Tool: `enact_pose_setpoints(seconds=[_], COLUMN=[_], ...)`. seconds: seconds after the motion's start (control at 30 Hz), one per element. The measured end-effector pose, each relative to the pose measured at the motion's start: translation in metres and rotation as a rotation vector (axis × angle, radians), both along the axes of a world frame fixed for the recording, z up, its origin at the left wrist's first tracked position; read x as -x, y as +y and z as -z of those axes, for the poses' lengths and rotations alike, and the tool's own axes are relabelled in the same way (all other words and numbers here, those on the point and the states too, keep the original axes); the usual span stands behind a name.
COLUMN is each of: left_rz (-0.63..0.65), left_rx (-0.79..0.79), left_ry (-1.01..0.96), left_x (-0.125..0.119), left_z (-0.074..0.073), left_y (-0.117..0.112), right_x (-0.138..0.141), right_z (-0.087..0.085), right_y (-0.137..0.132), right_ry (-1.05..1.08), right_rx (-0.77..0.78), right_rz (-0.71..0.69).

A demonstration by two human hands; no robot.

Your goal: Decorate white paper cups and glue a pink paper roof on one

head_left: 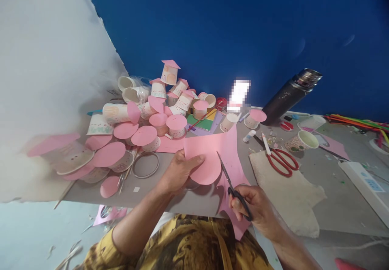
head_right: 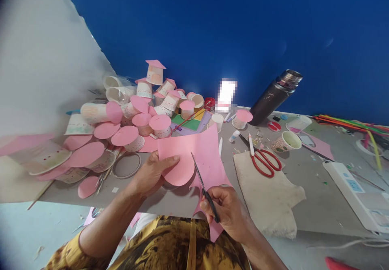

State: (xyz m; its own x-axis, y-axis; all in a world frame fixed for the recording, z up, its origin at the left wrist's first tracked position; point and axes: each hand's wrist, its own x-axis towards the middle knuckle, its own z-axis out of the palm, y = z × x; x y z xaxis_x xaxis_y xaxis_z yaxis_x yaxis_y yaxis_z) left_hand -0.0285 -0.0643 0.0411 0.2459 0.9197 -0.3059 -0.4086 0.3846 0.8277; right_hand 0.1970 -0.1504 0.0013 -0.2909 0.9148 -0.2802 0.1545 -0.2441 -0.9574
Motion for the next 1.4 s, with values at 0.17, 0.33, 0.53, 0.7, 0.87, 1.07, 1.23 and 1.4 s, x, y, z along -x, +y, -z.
enact_pose_setpoints(seconds=[0.17, 0.33, 0.53, 0.7, 0.87, 1.07, 1.23, 1.4], left_rz=[-0.011, -0.006, 0.003, 0.009, 0.065, 0.062, 0.067, 0.062], left_rx=[-0.034, -0.055, -0.058, -0.07, -0.08, -0.102, -0.101, -0.08], left_ry=[0.026, 0.033, 0.049, 0.087, 0.113, 0.147, 0.133, 0.092], left_x=[-0.001, -0.002, -0.001, 0.002, 0.004, 0.006, 0.006, 0.004], left_z=[0.0, -0.002, -0.004, -0.002, -0.007, -0.01, -0.01, -0.007], left_y=[-0.002, -0.004, -0.004, -0.004, -0.001, 0.001, 0.002, 0.003], right_x=[-0.004, -0.007, -0.008, -0.01, -0.014, -0.012, -0.013, -0.018], right_z=[-0.002, -0.004, -0.008, -0.015, -0.017, -0.024, -0.022, -0.016], right_y=[0.001, 0.002, 0.004, 0.007, 0.012, 0.019, 0.02, 0.02], right_ry=[0.001, -0.007, -0.012, -0.02, 0.002, 0.004, 0.062, 0.098], right_rx=[0.015, -0.014, -0.016, 0.028, 0.038, 0.036, 0.078, 0.101], right_rz=[-0.024, -0.023, -0.018, -0.041, -0.054, -0.063, -0.104, -0.136])
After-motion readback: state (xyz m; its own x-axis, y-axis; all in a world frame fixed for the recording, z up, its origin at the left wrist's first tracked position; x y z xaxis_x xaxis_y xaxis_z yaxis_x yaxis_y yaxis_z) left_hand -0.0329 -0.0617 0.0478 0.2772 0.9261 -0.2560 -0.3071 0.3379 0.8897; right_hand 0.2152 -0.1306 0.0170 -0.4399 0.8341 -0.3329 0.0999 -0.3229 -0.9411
